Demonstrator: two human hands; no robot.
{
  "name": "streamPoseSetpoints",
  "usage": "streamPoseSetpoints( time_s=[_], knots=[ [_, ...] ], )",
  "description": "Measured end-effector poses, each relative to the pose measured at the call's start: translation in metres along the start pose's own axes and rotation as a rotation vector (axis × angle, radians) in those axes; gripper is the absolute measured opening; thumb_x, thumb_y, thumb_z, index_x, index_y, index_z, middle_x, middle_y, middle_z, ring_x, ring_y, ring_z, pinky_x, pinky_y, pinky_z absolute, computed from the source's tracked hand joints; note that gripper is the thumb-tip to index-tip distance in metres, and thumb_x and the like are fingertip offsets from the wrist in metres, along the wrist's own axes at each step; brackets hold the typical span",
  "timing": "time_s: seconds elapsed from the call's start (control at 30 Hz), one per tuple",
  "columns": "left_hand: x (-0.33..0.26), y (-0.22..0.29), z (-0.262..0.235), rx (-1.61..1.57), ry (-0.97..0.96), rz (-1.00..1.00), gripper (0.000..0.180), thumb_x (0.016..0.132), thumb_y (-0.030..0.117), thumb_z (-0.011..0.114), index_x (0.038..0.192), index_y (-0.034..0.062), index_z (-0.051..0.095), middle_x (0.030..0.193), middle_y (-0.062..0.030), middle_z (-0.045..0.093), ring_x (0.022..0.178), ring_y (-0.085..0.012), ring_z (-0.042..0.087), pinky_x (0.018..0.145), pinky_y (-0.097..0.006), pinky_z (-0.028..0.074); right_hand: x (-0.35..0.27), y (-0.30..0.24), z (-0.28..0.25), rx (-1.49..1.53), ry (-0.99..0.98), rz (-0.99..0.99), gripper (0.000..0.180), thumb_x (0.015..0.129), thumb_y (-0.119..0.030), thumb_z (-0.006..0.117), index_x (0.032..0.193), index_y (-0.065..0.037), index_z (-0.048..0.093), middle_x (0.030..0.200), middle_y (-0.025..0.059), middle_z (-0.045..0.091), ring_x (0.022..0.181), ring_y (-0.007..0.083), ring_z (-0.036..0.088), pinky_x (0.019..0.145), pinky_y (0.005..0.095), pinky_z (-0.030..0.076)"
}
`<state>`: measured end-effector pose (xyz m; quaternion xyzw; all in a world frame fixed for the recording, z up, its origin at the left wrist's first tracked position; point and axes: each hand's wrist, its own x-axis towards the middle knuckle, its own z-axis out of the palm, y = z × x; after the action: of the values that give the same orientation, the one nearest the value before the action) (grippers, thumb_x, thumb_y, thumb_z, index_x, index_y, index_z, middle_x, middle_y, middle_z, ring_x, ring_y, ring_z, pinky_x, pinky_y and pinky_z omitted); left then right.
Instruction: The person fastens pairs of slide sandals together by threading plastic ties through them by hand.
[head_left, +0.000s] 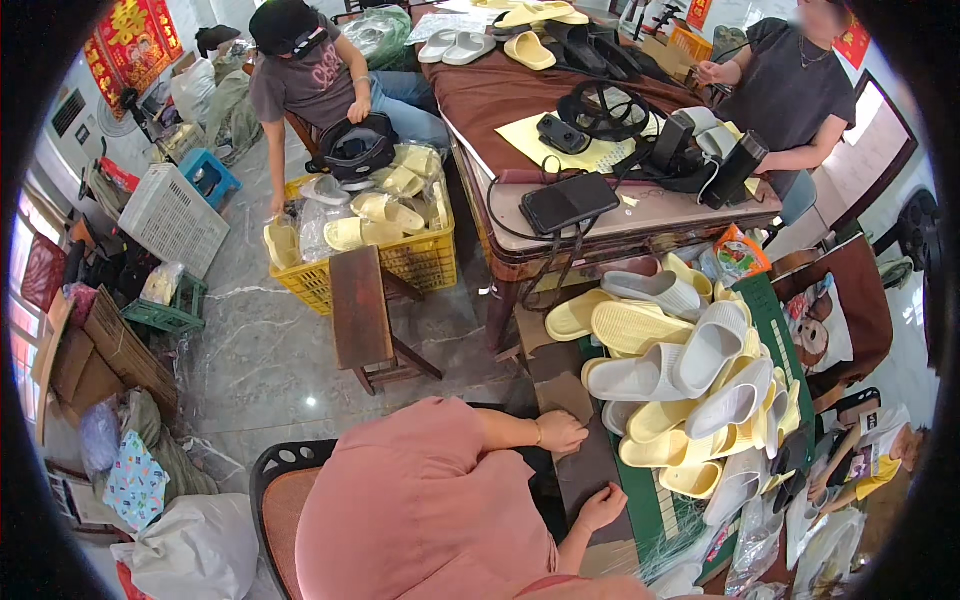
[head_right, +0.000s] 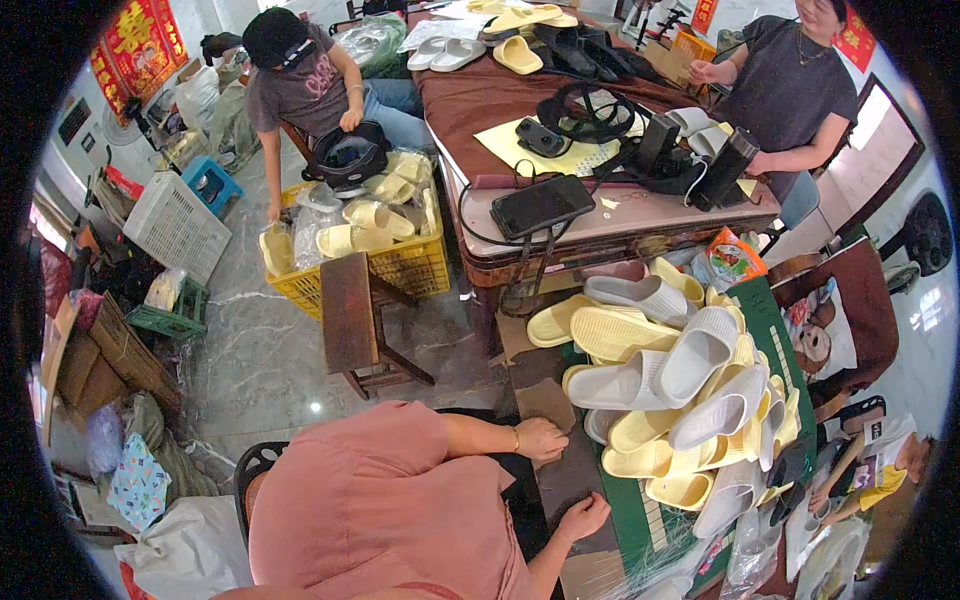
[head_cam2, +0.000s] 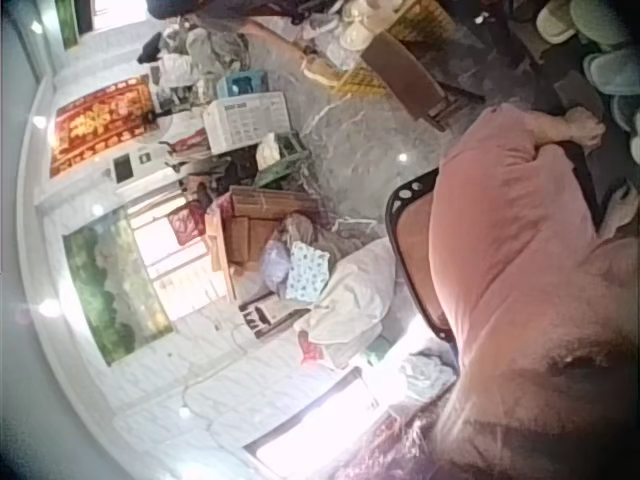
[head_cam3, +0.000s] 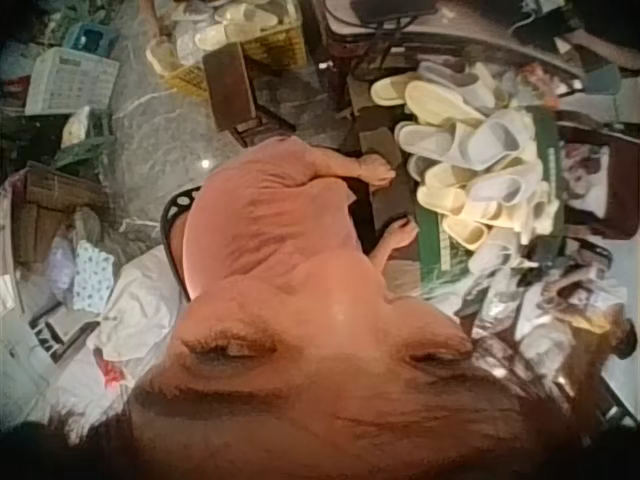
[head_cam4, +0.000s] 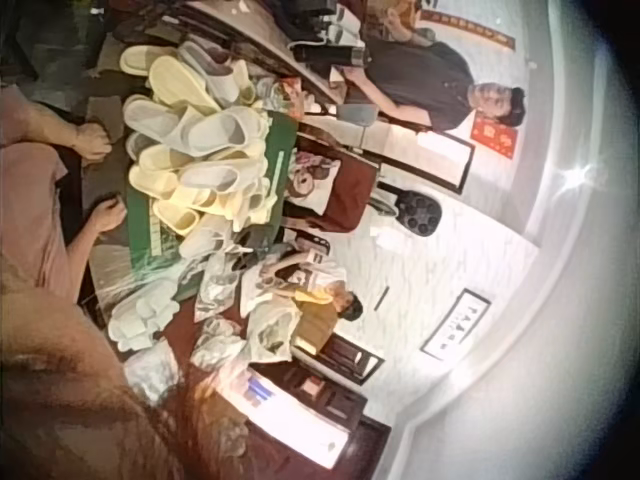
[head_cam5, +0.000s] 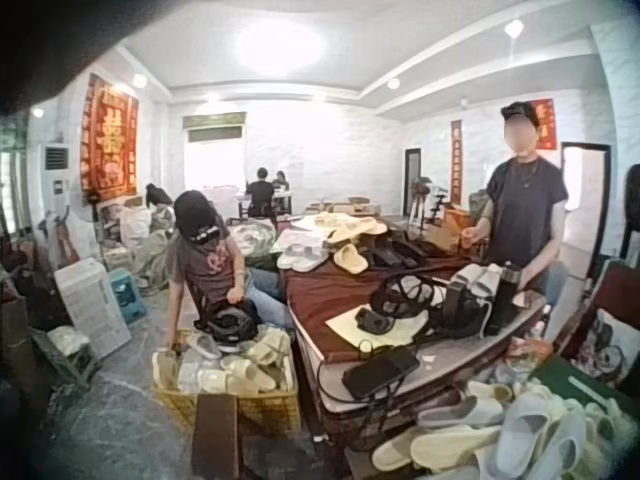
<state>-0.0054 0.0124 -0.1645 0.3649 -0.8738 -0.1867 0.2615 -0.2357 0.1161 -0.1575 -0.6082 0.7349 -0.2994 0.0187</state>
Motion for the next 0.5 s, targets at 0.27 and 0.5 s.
streamPoseSetpoints(
  time_s=[0.27,0.5],
  knots=[
    [0.0008,0.0004,-0.0015,0.017,0.008,-0.011,0.018,0.082,0.021,0.056,0.077,0.0057,0.049,0.068,-0.0122,0.058,0.065,-0.0314,0.060,0.060,-0.043,0.048,0.0023,-0.0030,-0.0012,-0.007,-0.017,0.004,0.013,0.081,-0.004,0.053,0.091,0.000,0.060,0.088,0.0179,0.055,0.082,0.0361,0.055,0.074,0.0431,0.045],
    [-0.0001,0.0015,-0.0014,0.004,0.016,-0.003,0.018,0.081,0.021,0.057,0.077,0.0056,0.049,0.068,-0.0124,0.058,0.065,-0.0321,0.060,0.060,-0.043,0.048,0.0019,-0.0081,-0.0055,-0.003,-0.016,0.003,0.012,0.080,-0.003,0.053,0.090,0.001,0.060,0.087,0.0181,0.054,0.082,0.0360,0.055,0.074,0.0429,0.045]
  ],
)
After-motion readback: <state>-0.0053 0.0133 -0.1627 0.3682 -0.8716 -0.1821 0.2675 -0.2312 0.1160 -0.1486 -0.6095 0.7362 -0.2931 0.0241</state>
